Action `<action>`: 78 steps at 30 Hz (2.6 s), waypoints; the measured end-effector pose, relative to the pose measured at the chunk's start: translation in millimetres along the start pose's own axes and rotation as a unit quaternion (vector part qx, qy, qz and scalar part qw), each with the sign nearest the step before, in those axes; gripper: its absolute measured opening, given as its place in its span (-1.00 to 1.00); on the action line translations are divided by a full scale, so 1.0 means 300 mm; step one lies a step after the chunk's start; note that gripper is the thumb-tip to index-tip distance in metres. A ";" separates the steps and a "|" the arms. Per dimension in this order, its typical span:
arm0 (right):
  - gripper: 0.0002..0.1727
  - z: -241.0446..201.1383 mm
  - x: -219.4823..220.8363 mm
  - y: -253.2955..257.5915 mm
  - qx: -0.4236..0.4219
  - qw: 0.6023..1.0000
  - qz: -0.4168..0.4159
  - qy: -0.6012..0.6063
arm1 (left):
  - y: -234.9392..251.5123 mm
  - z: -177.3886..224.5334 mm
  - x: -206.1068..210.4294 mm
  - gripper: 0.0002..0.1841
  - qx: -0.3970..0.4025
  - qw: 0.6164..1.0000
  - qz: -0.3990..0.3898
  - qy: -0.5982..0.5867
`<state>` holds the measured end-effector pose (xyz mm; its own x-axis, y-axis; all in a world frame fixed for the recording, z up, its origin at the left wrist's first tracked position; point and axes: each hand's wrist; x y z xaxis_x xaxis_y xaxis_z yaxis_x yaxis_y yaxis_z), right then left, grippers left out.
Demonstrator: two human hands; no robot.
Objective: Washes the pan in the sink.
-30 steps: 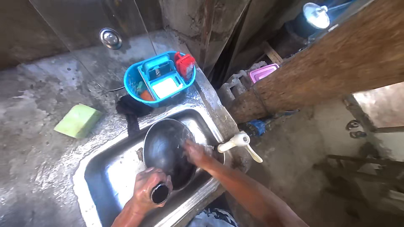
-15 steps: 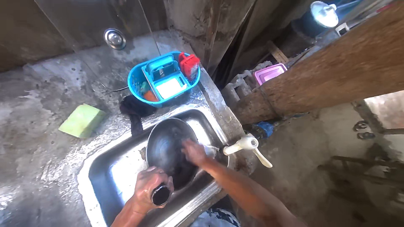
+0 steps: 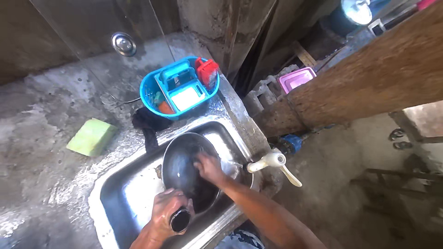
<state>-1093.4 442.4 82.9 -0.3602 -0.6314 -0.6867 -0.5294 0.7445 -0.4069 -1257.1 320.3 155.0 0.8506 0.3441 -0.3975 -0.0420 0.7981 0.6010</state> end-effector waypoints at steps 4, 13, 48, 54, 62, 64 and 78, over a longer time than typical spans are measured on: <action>-0.60 -0.002 -0.016 -0.066 0.032 0.997 -0.044 -0.062 | -0.017 -0.013 -0.013 -0.78 -0.009 1.000 0.003 -0.018; -0.57 0.017 -0.036 -0.032 0.053 0.995 -0.048 -0.075 | -0.007 -0.006 -0.011 -0.79 -0.010 1.000 -0.002 -0.008; -0.61 -0.005 -0.033 0.060 0.010 0.993 -0.029 -0.112 | -0.102 -0.006 -0.032 -0.83 -0.081 0.993 0.063 -0.051; -0.56 -0.196 0.034 0.093 0.028 0.999 -0.043 -0.013 | -0.126 -0.037 -0.047 -0.82 -0.084 0.992 0.072 -0.063; -0.57 -0.085 -0.015 0.028 0.013 0.995 -0.081 -0.056 | -0.166 -0.045 -0.050 -0.82 -0.077 0.992 0.072 -0.072; -0.57 -0.093 0.007 0.023 0.007 0.996 -0.080 -0.038 | -0.148 -0.034 -0.044 -0.82 -0.074 0.992 0.070 -0.069; -0.61 -0.171 0.062 -0.226 -0.076 0.971 -0.212 0.083 | -0.451 0.051 -0.035 -0.81 -0.130 0.989 -0.057 0.031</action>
<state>-1103.7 369.0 128.7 -0.1981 -0.9096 -0.3651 -0.7596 0.3779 -0.5293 -1252.2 201.2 88.4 0.8242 0.2675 -0.4992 -0.0881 0.9312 0.3536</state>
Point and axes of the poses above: each hand's wrist, its own y-axis towards the middle knuckle, its own x-axis out of the palm, z = x × y, and after that the axes turned 3 degrees about z, right-handed
